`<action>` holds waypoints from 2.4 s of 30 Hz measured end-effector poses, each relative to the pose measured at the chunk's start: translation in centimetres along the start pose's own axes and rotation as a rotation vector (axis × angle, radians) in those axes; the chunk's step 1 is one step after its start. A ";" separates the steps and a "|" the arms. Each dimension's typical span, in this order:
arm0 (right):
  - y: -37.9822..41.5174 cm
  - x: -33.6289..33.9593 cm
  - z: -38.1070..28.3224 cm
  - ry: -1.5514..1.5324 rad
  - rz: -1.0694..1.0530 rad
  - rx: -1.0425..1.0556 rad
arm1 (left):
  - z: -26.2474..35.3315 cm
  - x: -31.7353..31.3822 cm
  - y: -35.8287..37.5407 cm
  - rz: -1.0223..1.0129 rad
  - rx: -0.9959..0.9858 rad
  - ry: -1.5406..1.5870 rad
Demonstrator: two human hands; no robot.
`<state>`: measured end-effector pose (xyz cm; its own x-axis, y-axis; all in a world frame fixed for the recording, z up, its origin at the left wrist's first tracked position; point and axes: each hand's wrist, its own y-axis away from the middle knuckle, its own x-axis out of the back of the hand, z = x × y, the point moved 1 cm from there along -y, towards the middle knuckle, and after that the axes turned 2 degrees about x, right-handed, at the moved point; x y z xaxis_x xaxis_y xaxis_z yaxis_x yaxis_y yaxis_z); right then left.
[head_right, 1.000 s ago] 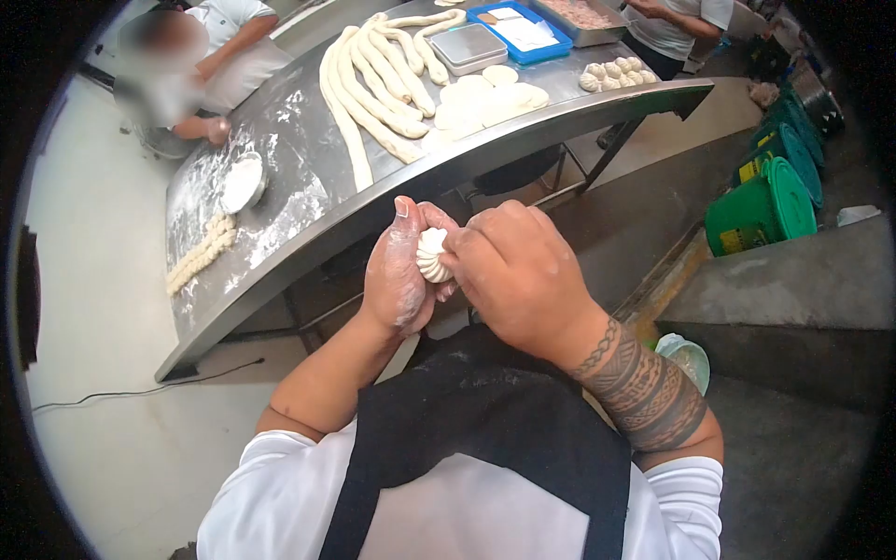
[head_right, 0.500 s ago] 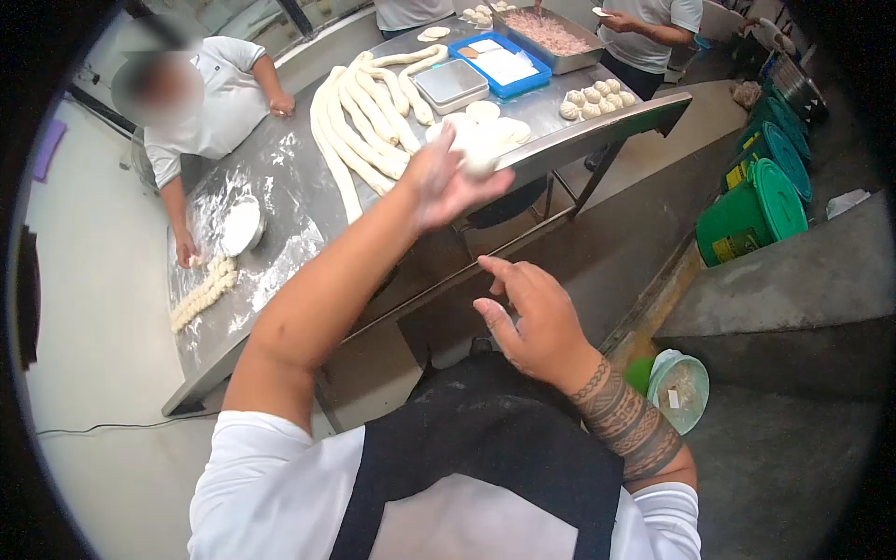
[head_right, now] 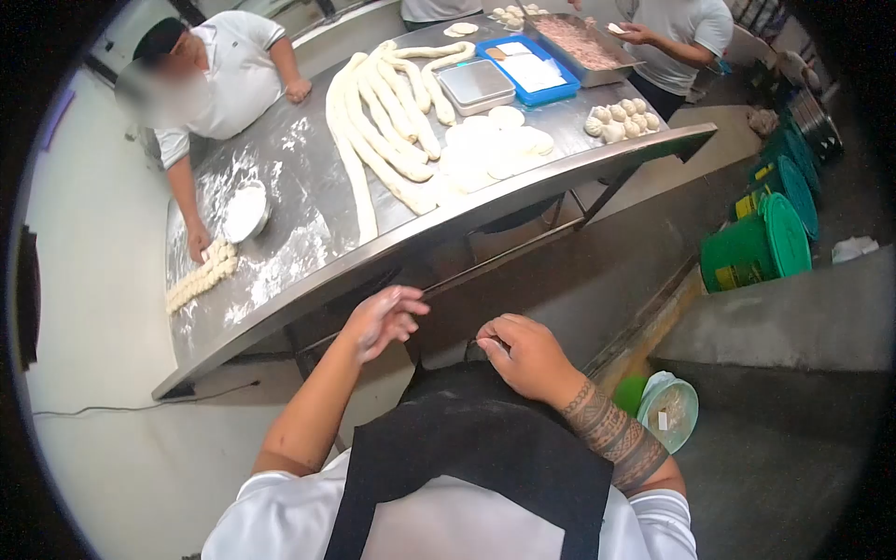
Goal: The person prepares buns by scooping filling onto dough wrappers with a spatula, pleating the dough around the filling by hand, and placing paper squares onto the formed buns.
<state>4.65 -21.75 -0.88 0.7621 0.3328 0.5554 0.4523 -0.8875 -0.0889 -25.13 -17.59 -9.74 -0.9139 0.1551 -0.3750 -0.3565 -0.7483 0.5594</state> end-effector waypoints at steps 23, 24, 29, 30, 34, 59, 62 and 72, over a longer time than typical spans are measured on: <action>-2.0 6.2 0.6 -0.022 -0.074 0.066 | 17.4 -1.6 -21.5 0.356 -0.445 -1.419; -1.1 6.7 1.1 -0.021 -0.047 0.008 | 17.5 -1.1 -24.4 0.373 -0.423 -1.451; 2.8 7.8 2.9 -0.019 0.108 -0.195 | 17.9 0.3 -32.7 0.353 -0.537 -1.685; 3.4 8.1 2.9 -0.013 0.125 -0.210 | 18.0 0.2 -33.2 0.342 -0.484 -1.725; 4.8 8.3 3.1 -0.027 0.215 -0.199 | 18.9 -1.1 -32.9 0.297 -0.325 -1.861; -1.9 1.0 -3.6 -0.101 -0.050 0.030 | 7.2 -7.3 3.7 0.157 -0.587 -0.087; -1.6 0.6 -3.6 -0.112 -0.069 -0.038 | 4.0 -5.8 3.4 0.201 -0.292 0.183; -0.8 1.6 -3.3 -0.089 0.113 -0.090 | 2.8 -9.5 5.7 0.034 -0.039 0.234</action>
<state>4.00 -21.52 2.81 0.8457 0.2525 0.4701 0.3210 -0.9445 -0.0702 -19.01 -21.58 -0.93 -0.8542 -0.0211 -0.5196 -0.3141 -0.7754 0.5478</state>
